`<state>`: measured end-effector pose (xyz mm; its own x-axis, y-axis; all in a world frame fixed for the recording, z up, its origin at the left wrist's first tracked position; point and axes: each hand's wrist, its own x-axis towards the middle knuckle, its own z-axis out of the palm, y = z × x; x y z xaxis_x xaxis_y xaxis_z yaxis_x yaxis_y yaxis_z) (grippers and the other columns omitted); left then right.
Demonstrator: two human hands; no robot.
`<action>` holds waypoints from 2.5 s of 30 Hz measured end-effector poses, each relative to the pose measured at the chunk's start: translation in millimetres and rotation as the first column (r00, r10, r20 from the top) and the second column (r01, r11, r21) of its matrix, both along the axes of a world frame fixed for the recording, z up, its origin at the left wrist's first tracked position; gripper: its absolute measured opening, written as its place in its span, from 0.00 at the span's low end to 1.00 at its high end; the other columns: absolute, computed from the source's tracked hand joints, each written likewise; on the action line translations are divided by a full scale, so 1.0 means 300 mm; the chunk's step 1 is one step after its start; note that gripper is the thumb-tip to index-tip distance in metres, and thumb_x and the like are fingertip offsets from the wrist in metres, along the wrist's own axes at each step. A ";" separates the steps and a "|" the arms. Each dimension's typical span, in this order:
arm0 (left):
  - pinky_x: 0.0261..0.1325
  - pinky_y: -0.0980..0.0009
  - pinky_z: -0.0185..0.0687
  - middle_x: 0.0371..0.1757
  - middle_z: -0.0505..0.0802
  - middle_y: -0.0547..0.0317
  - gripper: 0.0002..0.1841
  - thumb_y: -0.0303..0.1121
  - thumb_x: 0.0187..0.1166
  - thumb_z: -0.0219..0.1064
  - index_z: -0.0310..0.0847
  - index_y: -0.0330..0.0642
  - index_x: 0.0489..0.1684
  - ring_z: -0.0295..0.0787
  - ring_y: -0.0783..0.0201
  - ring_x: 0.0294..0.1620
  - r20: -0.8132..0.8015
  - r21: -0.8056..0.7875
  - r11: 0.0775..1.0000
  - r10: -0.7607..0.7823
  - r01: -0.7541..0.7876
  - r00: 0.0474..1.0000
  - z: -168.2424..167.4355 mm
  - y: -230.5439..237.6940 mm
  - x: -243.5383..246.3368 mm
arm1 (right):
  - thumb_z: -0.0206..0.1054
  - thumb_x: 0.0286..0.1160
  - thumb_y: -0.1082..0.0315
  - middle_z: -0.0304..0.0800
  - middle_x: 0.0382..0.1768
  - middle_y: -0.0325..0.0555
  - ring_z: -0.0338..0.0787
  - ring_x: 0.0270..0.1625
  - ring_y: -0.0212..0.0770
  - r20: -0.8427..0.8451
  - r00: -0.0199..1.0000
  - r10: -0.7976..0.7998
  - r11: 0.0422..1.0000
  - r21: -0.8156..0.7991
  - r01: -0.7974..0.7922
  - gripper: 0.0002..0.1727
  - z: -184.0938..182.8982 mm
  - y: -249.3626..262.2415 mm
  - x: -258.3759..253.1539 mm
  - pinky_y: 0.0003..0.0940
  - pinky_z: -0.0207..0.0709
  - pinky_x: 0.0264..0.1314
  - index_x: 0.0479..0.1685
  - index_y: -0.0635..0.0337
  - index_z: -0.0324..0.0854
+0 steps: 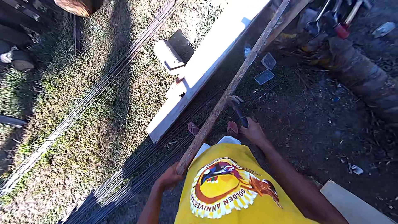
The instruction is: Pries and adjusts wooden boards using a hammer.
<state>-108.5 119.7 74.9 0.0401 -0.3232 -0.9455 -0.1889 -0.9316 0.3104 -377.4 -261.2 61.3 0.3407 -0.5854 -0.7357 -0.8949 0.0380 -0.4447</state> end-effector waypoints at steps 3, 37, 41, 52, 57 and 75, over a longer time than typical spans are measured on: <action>0.62 0.44 0.86 0.57 0.92 0.44 0.42 0.38 0.55 0.83 0.71 0.45 0.77 0.91 0.50 0.56 0.037 0.023 0.999 -0.031 0.030 0.999 -0.001 -0.007 -0.002 | 0.66 0.83 0.62 0.89 0.43 0.65 0.91 0.45 0.62 0.031 0.992 -0.119 0.986 -0.114 0.122 0.22 0.105 -0.136 0.006 0.64 0.82 0.52 0.70 0.63 0.75; 0.61 0.47 0.87 0.57 0.91 0.43 0.43 0.35 0.57 0.82 0.67 0.42 0.80 0.92 0.52 0.56 0.052 0.032 0.997 -0.065 0.063 0.997 0.029 -0.047 0.014 | 0.62 0.83 0.65 0.89 0.53 0.71 0.92 0.53 0.68 0.135 0.935 -0.329 0.884 -0.305 0.355 0.33 -0.036 -0.367 0.152 0.66 0.83 0.56 0.85 0.65 0.58; 0.64 0.53 0.88 0.58 0.93 0.51 0.41 0.34 0.57 0.82 0.70 0.43 0.78 0.92 0.59 0.57 -0.010 -0.056 0.997 0.058 -0.058 0.998 0.015 -0.046 -0.013 | 0.66 0.81 0.63 0.86 0.53 0.71 0.92 0.43 0.64 0.000 0.963 -0.269 0.962 -0.053 0.268 0.30 -0.146 -0.426 0.148 0.63 0.86 0.45 0.78 0.66 0.66; 0.64 0.46 0.86 0.57 0.92 0.47 0.46 0.43 0.51 0.86 0.69 0.44 0.77 0.92 0.53 0.57 0.066 0.016 1.000 -0.021 0.020 0.998 -0.014 -0.018 -0.027 | 0.62 0.84 0.61 0.89 0.49 0.64 0.93 0.46 0.60 0.379 0.853 -0.359 0.696 -0.500 0.515 0.36 0.240 -0.482 0.173 0.58 0.85 0.51 0.89 0.62 0.55; 0.64 0.42 0.85 0.58 0.91 0.43 0.45 0.40 0.56 0.84 0.67 0.44 0.80 0.91 0.48 0.59 0.105 0.070 0.992 -0.109 0.102 0.989 0.015 -0.030 -0.045 | 0.61 0.85 0.66 0.86 0.54 0.74 0.93 0.47 0.69 0.004 0.975 -0.224 0.969 -0.109 0.223 0.32 -0.174 -0.317 0.090 0.65 0.85 0.49 0.86 0.65 0.55; 0.58 0.44 0.87 0.50 0.93 0.49 0.46 0.55 0.52 0.84 0.71 0.46 0.73 0.93 0.52 0.50 0.157 0.090 0.982 -0.178 0.165 0.971 0.222 -0.094 -0.114 | 0.66 0.84 0.49 0.84 0.63 0.64 0.92 0.58 0.54 -0.098 0.105 -0.990 -0.026 0.840 0.542 0.37 -0.240 -0.118 0.149 0.44 0.90 0.58 0.82 0.63 0.58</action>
